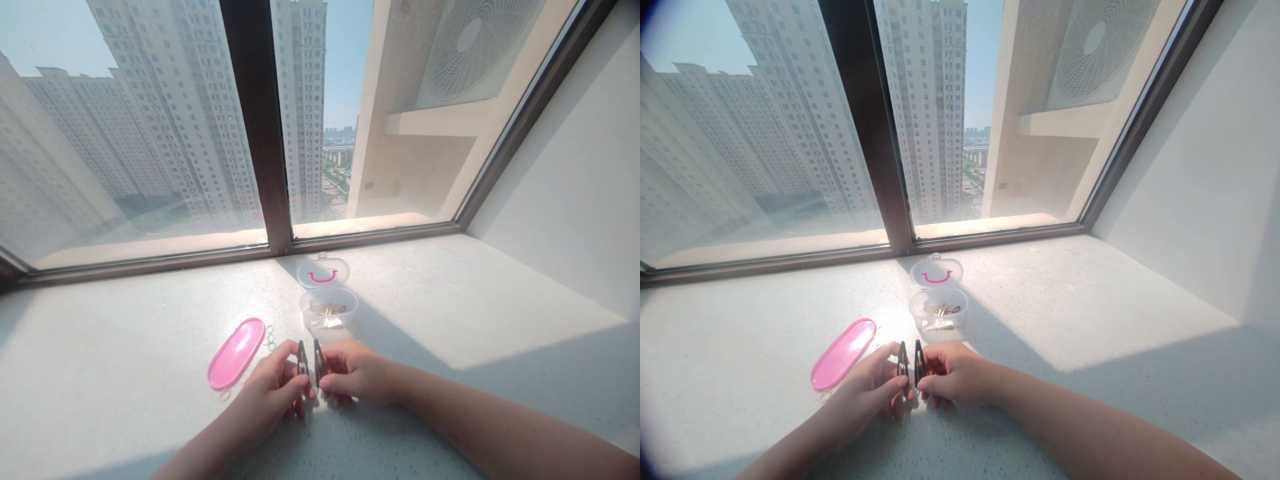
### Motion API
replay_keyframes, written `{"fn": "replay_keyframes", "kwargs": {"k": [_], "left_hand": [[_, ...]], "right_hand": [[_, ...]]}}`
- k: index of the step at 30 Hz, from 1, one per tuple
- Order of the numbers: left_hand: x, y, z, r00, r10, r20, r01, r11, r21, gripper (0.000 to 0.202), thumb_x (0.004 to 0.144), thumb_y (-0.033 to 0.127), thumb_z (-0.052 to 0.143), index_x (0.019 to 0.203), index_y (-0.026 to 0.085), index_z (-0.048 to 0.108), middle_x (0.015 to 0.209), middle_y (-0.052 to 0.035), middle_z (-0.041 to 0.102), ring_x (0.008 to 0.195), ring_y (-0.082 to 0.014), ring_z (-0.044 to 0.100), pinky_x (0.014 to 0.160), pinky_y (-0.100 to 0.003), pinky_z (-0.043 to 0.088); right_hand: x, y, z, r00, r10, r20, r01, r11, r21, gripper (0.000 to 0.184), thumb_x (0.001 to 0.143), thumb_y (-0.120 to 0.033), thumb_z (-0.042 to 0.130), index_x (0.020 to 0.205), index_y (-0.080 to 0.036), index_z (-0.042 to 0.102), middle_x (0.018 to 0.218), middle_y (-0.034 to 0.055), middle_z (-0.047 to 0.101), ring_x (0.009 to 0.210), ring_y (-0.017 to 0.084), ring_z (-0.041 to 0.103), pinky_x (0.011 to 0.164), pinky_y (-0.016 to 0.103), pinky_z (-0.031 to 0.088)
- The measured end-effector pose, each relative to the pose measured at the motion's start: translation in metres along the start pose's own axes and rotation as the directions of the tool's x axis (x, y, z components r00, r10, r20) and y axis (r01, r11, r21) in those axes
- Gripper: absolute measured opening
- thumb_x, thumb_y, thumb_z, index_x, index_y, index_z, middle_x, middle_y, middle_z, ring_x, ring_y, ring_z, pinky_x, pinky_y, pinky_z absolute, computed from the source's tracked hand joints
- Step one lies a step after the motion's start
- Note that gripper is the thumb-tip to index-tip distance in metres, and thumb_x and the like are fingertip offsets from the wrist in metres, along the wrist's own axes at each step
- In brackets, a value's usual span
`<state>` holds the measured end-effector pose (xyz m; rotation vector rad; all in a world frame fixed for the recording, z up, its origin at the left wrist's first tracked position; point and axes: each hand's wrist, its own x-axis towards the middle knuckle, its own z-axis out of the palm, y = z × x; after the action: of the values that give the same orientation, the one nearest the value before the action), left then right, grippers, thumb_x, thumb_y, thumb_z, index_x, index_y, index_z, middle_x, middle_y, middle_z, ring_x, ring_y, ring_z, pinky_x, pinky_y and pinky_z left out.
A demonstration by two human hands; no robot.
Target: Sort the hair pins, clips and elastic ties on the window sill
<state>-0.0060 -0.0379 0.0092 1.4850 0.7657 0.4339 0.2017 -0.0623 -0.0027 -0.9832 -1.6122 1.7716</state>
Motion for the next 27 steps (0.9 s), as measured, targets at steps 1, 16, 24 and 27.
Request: {"fn": "replay_keyframes", "kwargs": {"k": [1,16,24,27], "left_hand": [[0.0001,0.0003,0.0002,1.000,-0.002,0.000,0.002,1.000,-0.001,0.014,0.090,0.030,0.052,0.095,0.019,0.045,0.075,-0.0017,0.065,0.058,-0.0119,0.058,0.054,-0.023,0.042],[0.0009,0.0022,0.0002,1.000,-0.006,0.004,0.006,1.000,0.015,0.016,0.090,0.032,0.052,0.096,0.018,0.048,0.075,-0.0019,0.064,0.058,-0.0114,0.057,0.054,-0.023,0.042],[0.0014,0.0007,0.0002,1.000,0.007,-0.013,-0.007,1.000,0.028,0.015,0.090,0.032,0.051,0.095,0.018,0.048,0.076,-0.0015,0.065,0.057,-0.0121,0.058,0.054,-0.023,0.042],[0.0019,-0.0020,0.0008,0.998,0.013,-0.067,-0.004,0.992,0.124,0.015,0.091,0.033,0.049,0.092,0.019,0.050,0.070,-0.0005,0.064,0.055,-0.0129,0.057,0.052,-0.023,0.041]], "right_hand": [[0.0000,0.0000,0.0000,1.000,0.001,0.001,-0.001,1.000,-0.002,0.014,0.081,-0.017,0.055,0.094,-0.014,0.060,0.080,0.0009,0.061,0.057,0.008,0.055,0.049,0.017,0.043],[0.0001,0.0010,0.0004,1.000,0.000,-0.007,0.000,1.000,-0.012,0.015,0.081,-0.016,0.055,0.095,-0.014,0.060,0.081,0.0011,0.061,0.057,0.007,0.055,0.049,0.017,0.042],[-0.0016,-0.0012,0.0039,0.997,-0.073,-0.015,0.072,0.996,-0.055,0.011,0.083,-0.018,0.055,0.092,-0.015,0.061,0.079,0.0001,0.059,0.060,0.009,0.053,0.057,0.020,0.045],[-0.0030,-0.0011,0.0063,0.996,-0.067,-0.066,0.059,0.991,-0.120,0.009,0.085,-0.021,0.054,0.087,-0.014,0.059,0.069,-0.0016,0.056,0.057,0.009,0.053,0.055,0.021,0.044]]}}
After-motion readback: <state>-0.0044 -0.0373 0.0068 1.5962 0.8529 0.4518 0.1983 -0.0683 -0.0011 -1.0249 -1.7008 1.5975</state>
